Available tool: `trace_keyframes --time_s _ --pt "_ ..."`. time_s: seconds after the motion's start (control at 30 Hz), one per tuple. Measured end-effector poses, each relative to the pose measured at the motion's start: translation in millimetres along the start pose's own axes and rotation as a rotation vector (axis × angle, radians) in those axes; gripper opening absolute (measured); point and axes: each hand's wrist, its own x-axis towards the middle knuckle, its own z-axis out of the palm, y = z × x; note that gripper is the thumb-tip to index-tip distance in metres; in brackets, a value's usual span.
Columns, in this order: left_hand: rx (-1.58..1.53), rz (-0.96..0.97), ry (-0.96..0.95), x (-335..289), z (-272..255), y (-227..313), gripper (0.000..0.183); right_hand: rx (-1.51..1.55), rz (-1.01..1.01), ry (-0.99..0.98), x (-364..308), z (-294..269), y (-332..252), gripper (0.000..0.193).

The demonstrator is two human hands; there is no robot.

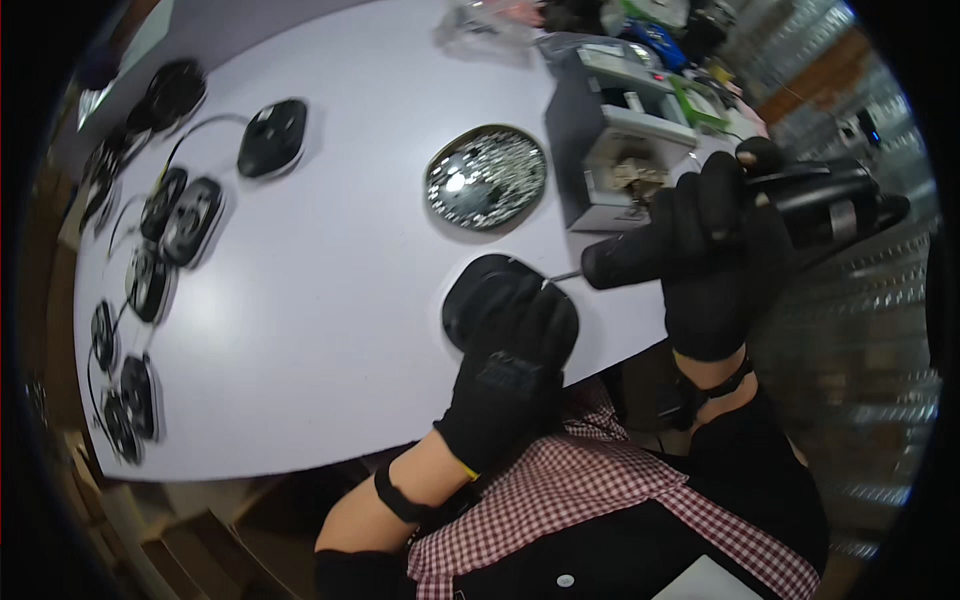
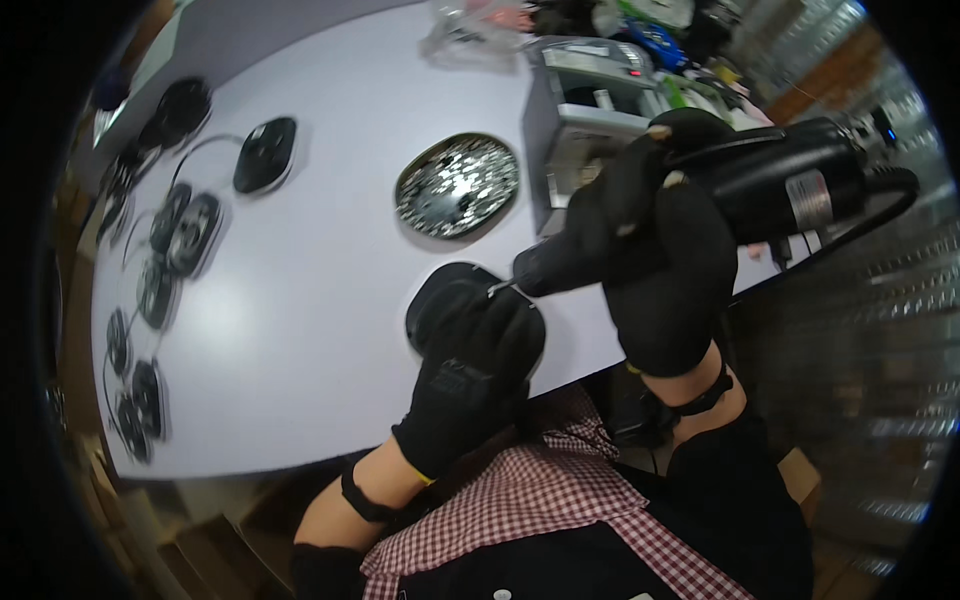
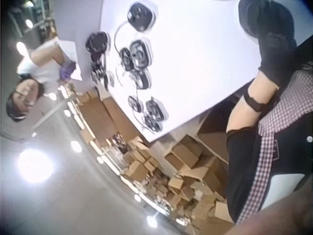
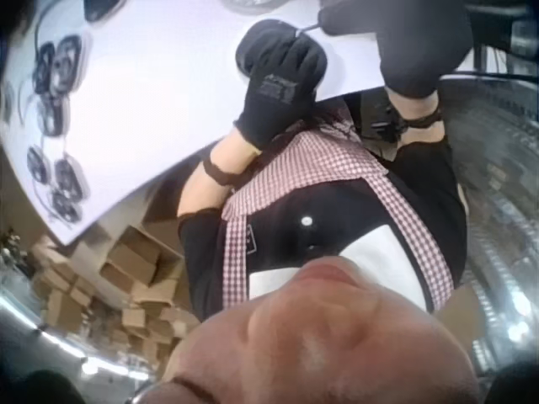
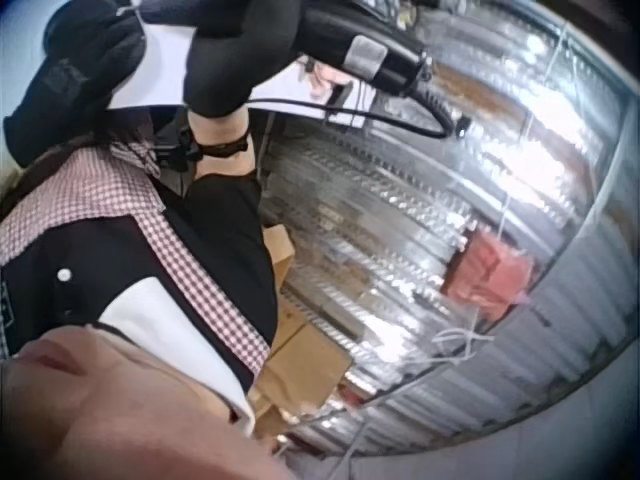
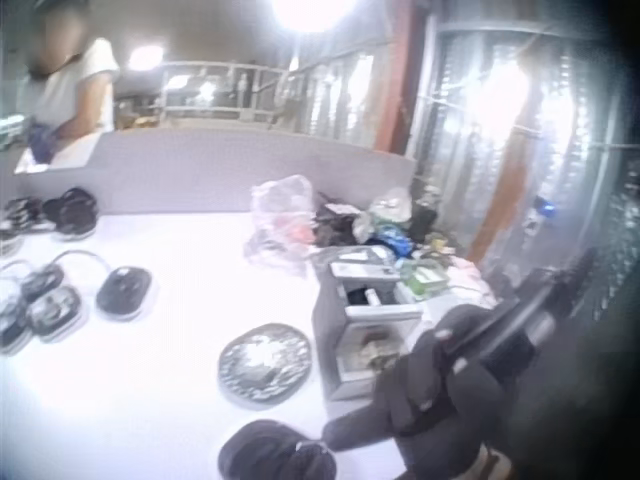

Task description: Assemble electronic housing by placing components and driving screws with an electric screwdriver.

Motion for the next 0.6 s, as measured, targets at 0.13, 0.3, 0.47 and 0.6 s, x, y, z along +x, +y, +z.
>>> trace_keyframes --time_s 0.13,0.3,0.47,0.6 --pt "-0.14 -0.113 -0.114 -14 1 -4 0.045 0.003 0.08 -0.287 -3 28 38 0.032" --pt "-0.317 0.001 0.133 -28 -20 5 0.037 0.077 0.062 -0.207 -1 31 38 0.032" --pt "-0.267 -0.422 0.42 -48 -33 -10 0.046 0.086 0.017 -0.249 -3 25 22 0.033" --pt "-0.49 -0.618 0.346 -36 -39 -9 0.036 0.109 0.035 -0.174 -10 26 20 0.034"
